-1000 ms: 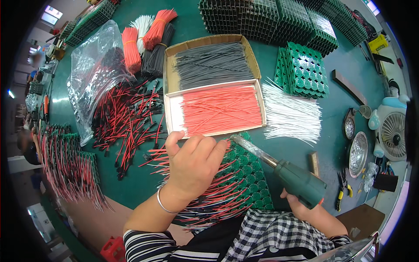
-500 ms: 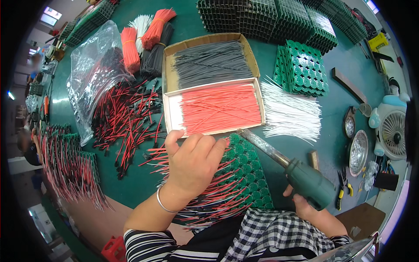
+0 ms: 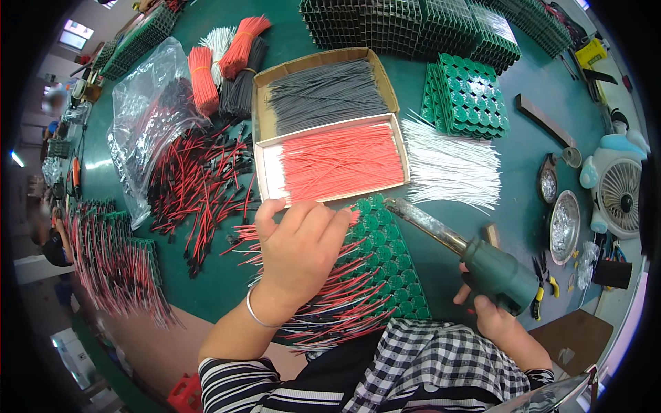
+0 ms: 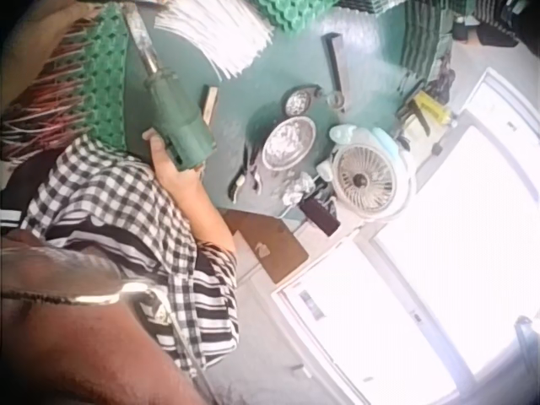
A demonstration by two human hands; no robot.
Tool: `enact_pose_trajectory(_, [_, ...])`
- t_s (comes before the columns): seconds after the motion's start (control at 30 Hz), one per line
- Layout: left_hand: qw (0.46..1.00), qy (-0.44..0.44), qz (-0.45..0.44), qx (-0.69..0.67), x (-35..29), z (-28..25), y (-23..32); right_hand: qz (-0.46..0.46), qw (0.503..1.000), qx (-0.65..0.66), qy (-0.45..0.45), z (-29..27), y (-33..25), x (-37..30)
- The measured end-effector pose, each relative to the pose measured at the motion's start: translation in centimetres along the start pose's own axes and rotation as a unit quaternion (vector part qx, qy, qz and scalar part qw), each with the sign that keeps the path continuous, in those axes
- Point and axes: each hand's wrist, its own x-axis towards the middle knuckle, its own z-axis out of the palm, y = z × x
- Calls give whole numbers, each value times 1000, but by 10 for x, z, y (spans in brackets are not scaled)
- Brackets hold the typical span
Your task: The person applies a heat gun to wires and heat-shrink tubing on an LED strip assembly.
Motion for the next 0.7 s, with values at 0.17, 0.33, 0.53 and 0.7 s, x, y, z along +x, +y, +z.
enact_pose_trajectory(0.17, [1000,-1,25,-6,-4,-5,6,3,1000,1,-10,3,-3,-1])
enact_pose_trajectory(0.33, [1000,-5,26,-14,-9,1,8,5,995,-76,-64,-2,0,4])
enact_pose_trajectory(0.53, [999,-11,23,-20,-9,1,8,-44,987,-146,-52,1,4,5])
enact_pose_trajectory(0.7, [1000,-7,18,-21,-10,2,7,-31,986,-154,-49,2,1,6])
